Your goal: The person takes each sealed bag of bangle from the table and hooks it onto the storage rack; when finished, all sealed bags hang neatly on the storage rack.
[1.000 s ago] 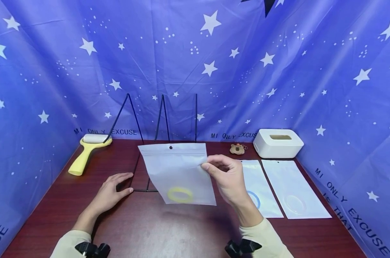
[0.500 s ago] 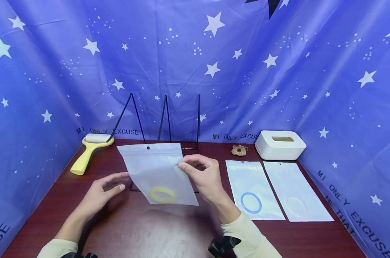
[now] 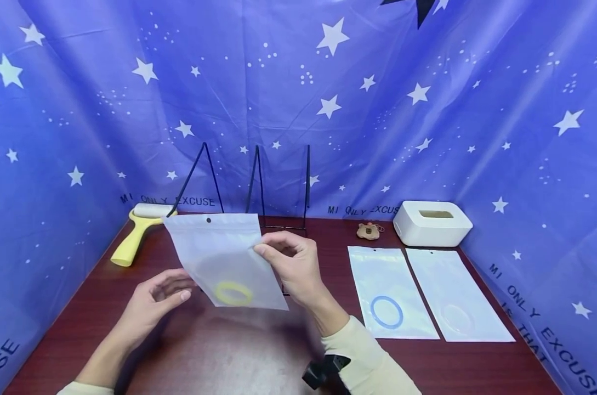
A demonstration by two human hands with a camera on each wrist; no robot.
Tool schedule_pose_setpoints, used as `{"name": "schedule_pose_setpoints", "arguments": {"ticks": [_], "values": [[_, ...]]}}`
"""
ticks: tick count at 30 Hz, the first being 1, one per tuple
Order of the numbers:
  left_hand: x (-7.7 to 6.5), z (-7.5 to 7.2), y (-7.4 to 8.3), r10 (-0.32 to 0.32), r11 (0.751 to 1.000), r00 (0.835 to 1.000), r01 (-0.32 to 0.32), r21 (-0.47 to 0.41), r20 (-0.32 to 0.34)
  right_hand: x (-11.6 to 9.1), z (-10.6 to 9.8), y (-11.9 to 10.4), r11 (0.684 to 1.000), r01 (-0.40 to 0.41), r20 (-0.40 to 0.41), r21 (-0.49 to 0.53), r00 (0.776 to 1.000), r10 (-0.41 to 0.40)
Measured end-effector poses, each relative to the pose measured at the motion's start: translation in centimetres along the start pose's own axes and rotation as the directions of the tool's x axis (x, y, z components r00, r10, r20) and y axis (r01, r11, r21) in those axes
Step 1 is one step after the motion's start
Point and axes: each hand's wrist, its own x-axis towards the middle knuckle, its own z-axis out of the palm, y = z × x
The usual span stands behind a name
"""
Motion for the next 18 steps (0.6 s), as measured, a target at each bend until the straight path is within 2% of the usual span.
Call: {"name": "schedule_pose_setpoints", "arguments": {"ticks": [5,10,18], "values": [[-0.3,0.3,0.4,0.010,1.000,0.998,-0.009,0.018,-0.055,0.4,0.7,0.3,1.000,0.002,0.008,0.007,1.000,-0.002],[-0.6,0.7,0.7,-0.029,0.994,0.993,0.040,0.099,-0.111,0.4,1.1,0.3,1.000,-0.017,0.015,-0.011,1.000,0.017],[-1.4,0.5,1.4,-0.072,0.984,0.981,0.100,0.149,-0.181,0.2,2.1,0.2,1.000,-0.002,0.018,0.003,1.000,0.002]]}}
